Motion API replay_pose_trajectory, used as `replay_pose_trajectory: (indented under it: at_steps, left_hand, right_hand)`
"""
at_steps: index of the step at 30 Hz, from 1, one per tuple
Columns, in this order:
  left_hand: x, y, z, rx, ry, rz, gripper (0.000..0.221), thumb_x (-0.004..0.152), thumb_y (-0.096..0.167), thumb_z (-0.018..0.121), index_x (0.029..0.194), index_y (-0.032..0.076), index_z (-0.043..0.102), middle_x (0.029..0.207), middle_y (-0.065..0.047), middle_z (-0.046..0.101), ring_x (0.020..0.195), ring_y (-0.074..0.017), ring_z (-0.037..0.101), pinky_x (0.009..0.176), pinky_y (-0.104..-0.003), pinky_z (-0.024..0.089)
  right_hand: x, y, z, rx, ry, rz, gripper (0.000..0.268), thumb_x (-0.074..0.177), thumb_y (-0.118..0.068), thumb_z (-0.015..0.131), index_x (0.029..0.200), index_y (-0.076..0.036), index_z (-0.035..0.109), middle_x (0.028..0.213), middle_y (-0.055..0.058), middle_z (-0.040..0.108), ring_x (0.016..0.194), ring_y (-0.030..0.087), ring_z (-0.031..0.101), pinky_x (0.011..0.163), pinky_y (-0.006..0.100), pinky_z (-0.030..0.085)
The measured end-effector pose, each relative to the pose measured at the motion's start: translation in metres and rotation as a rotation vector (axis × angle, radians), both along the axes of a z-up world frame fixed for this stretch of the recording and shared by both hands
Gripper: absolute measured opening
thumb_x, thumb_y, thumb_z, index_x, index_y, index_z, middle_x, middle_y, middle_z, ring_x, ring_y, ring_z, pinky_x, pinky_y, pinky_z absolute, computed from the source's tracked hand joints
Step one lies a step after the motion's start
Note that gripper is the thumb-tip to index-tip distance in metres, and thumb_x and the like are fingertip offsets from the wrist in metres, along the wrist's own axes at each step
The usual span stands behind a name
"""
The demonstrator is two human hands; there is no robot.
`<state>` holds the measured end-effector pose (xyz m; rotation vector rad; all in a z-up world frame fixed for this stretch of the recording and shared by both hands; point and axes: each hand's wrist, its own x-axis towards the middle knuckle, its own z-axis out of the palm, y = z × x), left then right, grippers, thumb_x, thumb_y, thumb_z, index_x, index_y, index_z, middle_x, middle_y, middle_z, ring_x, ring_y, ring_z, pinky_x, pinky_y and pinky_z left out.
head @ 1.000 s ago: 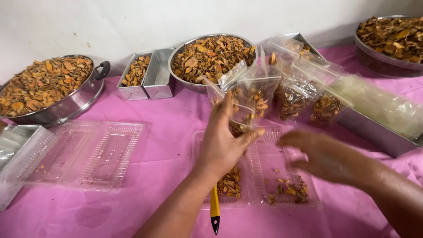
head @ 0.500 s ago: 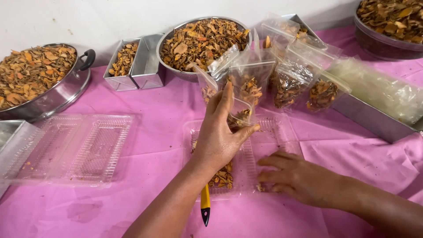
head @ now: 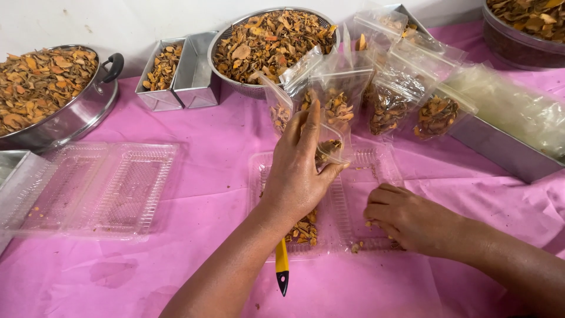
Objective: Packaging dried tea leaves into small plastic bags and arranging them in a plastic container using a brush
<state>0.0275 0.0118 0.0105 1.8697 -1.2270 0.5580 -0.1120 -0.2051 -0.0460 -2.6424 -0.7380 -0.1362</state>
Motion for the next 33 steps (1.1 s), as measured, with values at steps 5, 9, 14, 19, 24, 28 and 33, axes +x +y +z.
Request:
replay_pose_trajectory:
  at_steps: [5,9,14,19,24,28,33]
  left_hand:
    - [-0.001,-0.002,-0.004,0.062,-0.057,0.055,0.118,0.075,0.018,0.096,0.162,0.004,0.018,0.15,-0.024,0.046,0.139,-0.0419,0.05,0.113,-0.051,0.047]
    - [-0.004,-0.002,-0.003,0.136,-0.056,0.133,0.121,0.073,0.026,0.099,0.162,0.005,0.019,0.152,-0.023,0.044,0.14,-0.0412,0.05,0.115,-0.051,0.045]
    - [-0.001,-0.004,-0.007,0.186,-0.09,0.169,0.124,0.075,0.031,0.098,0.163,0.007,0.015,0.15,-0.023,0.045,0.137,-0.0399,0.051,0.114,-0.052,0.046]
    - [-0.003,-0.004,-0.007,0.201,-0.096,0.194,0.121,0.074,0.03,0.098,0.163,0.008,0.018,0.154,-0.021,0.043,0.14,-0.0413,0.05,0.114,-0.053,0.045]
    - [-0.007,-0.003,-0.004,0.256,-0.077,0.177,0.112,0.079,0.028,0.092,0.162,0.004,0.02,0.145,-0.02,0.046,0.135,-0.0385,0.05,0.114,-0.052,0.043]
    - [-0.007,-0.003,-0.004,0.247,-0.09,0.177,0.115,0.076,0.032,0.096,0.161,0.002,0.023,0.145,-0.021,0.047,0.135,-0.0382,0.051,0.114,-0.052,0.044]
    - [-0.006,-0.003,-0.004,0.271,-0.078,0.186,0.112,0.079,0.032,0.093,0.161,0.003,0.022,0.147,-0.022,0.046,0.138,-0.0381,0.048,0.115,-0.052,0.042]
  right_hand:
    - [-0.006,0.032,0.012,0.104,-0.025,0.204,0.018,0.102,-0.023,0.059,0.1,-0.011,0.072,0.107,0.012,0.064,0.098,0.03,0.061,0.085,0.047,0.049]
    - [-0.001,0.018,0.002,0.043,-0.039,0.114,0.014,0.1,-0.02,0.061,0.098,-0.008,0.068,0.101,0.008,0.067,0.102,0.027,0.061,0.097,0.047,0.046]
    - [-0.012,-0.018,0.031,-0.039,0.056,-0.063,0.012,0.096,-0.014,0.058,0.094,-0.013,0.07,0.098,0.002,0.067,0.093,0.023,0.062,0.087,0.041,0.048]
    - [-0.032,-0.029,0.024,-0.248,0.225,-0.031,0.022,0.088,-0.013,0.054,0.073,-0.024,0.065,0.083,-0.006,0.066,0.088,0.021,0.056,0.085,0.04,0.043]
    - [-0.026,-0.038,0.016,-0.266,0.07,-0.156,0.025,0.086,-0.004,0.055,0.076,-0.023,0.069,0.081,-0.005,0.062,0.087,0.021,0.059,0.086,0.039,0.044]
    - [-0.032,-0.031,0.021,-0.473,0.266,-0.162,0.029,0.093,-0.012,0.053,0.084,-0.028,0.077,0.093,-0.012,0.072,0.095,0.017,0.056,0.091,0.041,0.042]
    - [-0.027,-0.036,0.015,-0.314,-0.061,-0.127,0.025,0.086,-0.005,0.055,0.077,-0.024,0.068,0.08,-0.006,0.062,0.085,0.023,0.055,0.079,0.043,0.043]
